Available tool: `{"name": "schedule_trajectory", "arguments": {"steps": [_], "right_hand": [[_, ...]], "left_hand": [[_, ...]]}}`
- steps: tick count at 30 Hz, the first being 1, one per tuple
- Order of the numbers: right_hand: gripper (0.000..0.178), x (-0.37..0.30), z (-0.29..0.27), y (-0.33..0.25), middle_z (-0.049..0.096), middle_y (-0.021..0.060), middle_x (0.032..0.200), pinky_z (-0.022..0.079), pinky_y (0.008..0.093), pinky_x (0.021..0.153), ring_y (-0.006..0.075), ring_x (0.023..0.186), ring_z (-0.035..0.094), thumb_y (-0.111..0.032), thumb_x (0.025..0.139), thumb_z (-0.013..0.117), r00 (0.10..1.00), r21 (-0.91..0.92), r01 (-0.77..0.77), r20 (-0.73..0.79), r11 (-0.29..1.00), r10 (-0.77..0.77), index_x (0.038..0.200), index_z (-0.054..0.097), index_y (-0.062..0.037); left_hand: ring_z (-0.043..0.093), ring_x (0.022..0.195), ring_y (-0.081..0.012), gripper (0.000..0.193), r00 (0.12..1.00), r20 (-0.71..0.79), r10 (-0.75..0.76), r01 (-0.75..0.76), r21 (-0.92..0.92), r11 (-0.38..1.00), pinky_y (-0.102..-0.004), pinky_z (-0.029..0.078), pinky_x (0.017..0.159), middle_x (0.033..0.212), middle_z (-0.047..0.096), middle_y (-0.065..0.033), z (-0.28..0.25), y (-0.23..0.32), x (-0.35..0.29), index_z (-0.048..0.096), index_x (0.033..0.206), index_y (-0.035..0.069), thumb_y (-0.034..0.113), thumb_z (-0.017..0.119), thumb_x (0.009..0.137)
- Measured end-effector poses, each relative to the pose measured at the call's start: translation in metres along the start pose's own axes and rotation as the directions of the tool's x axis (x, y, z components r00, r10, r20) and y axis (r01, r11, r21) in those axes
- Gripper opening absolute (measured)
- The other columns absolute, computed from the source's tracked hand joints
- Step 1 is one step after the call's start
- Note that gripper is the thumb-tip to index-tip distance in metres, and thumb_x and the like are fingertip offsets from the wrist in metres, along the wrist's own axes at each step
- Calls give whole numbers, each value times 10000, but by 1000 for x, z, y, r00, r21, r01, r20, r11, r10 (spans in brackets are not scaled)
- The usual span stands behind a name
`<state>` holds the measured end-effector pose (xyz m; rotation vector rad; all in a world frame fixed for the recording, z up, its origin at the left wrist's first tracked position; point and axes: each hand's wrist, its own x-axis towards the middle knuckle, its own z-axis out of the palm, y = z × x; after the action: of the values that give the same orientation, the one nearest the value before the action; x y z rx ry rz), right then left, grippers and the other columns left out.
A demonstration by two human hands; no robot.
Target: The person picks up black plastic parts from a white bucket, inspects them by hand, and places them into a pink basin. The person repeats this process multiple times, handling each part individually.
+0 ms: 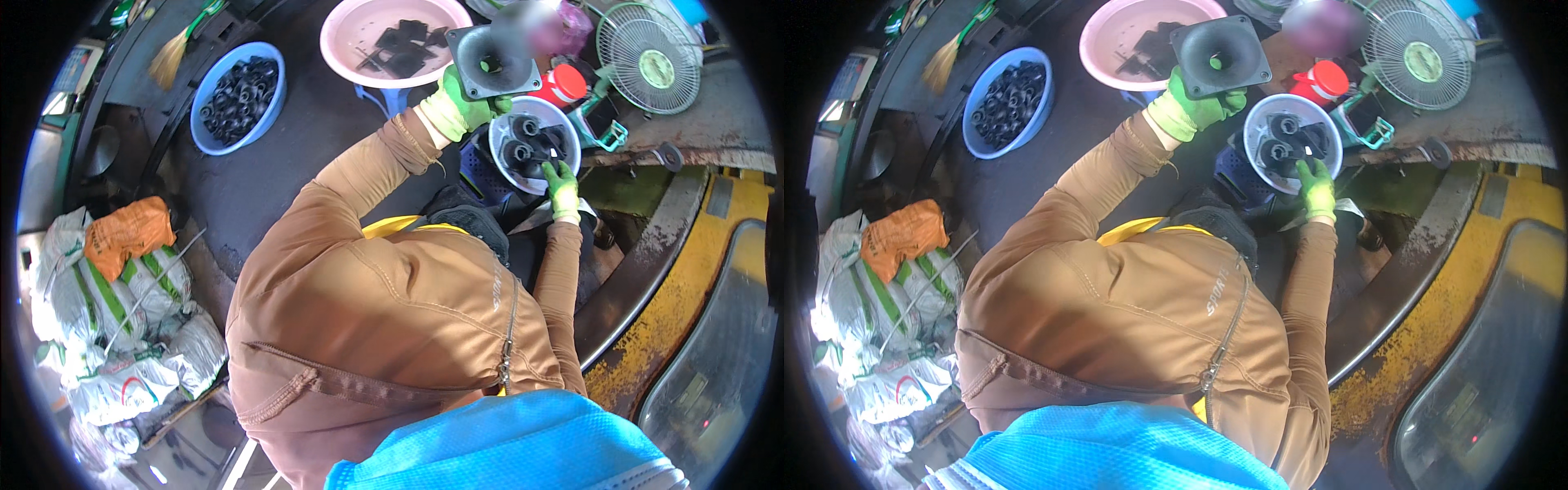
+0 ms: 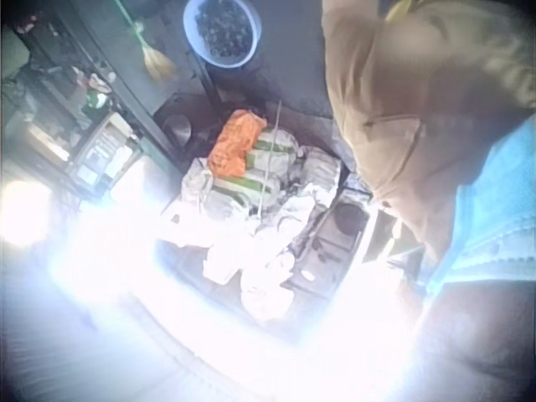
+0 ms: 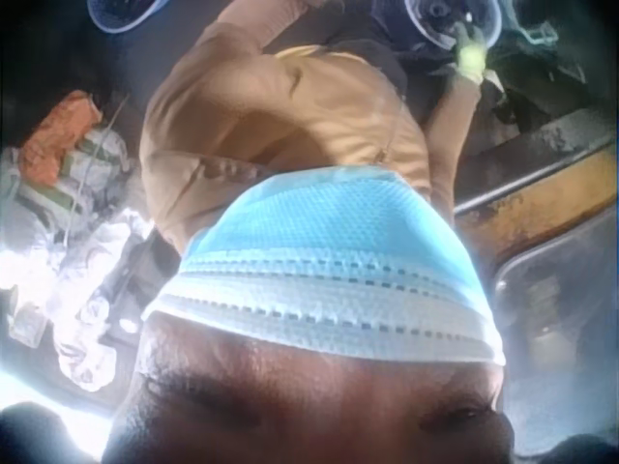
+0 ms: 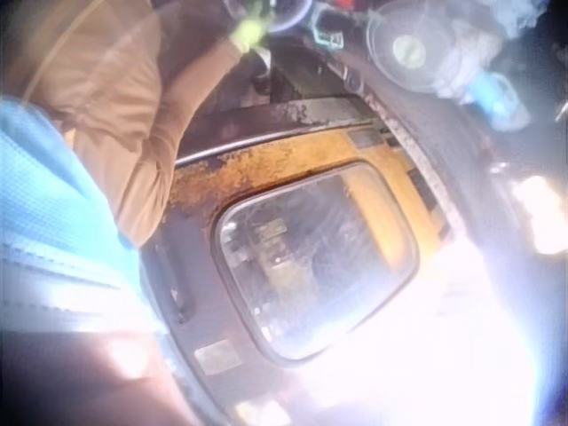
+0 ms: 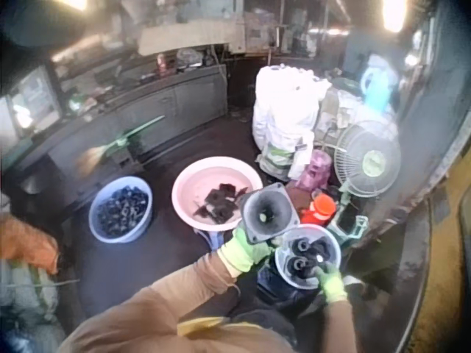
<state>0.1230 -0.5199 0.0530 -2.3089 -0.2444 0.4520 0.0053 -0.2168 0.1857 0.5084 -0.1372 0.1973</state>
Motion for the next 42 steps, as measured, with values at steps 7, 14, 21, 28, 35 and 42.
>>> {"name": "schedule_trajectory", "arguments": {"steps": [7,14,21,28,35,42], "right_hand": [[668,-3,2,-13,638,84,1002,454,253,664,117,775,556,-344,844,711,994,323,-104,17,941,104,1317,500,77],[381,-69,-9,-126,627,-16,860,327,165,512,26,603,465,-344,966,542,998,810,49,-14,584,-64,1206,631,-62],[366,-106,-29,-197,647,29,928,436,193,566,57,688,561,-144,905,655,944,663,262,-326,701,-45,1237,561,-22],[233,-137,-40,-176,621,2,794,346,198,446,63,518,492,-199,869,683,996,790,86,-70,607,-50,1040,631,-49],[226,-148,7,-169,617,-22,807,406,199,478,66,546,507,-207,926,616,893,817,447,-427,363,-140,1129,592,-109],[312,-132,-5,-112,588,4,792,374,214,486,85,555,497,-361,989,479,980,914,44,39,403,-196,1067,591,-81]], "left_hand": [[537,678,-169,242,974,-79,211,-91,720,688,-279,433,587,923,597,-75,-9,11,-16,567,1095,90,260,533,927],[615,972,-224,378,987,89,136,-161,636,755,-382,514,827,1142,606,-108,11,-3,-29,526,1250,58,261,531,931],[605,1016,-165,423,991,-117,63,7,521,853,-331,500,916,1157,610,-102,50,-20,-29,497,1289,-10,191,596,930],[533,1212,-254,892,829,557,-50,-544,824,158,-359,396,1047,1276,575,-164,72,-4,-20,279,1432,-55,65,774,700],[495,1214,-278,904,950,238,204,-312,648,695,-404,422,1014,1291,502,-129,94,-64,-29,414,1347,57,162,895,589],[384,1322,-379,661,772,600,210,-621,783,43,-473,305,1103,1318,547,-146,81,-40,-13,573,1195,99,140,854,598]]}}
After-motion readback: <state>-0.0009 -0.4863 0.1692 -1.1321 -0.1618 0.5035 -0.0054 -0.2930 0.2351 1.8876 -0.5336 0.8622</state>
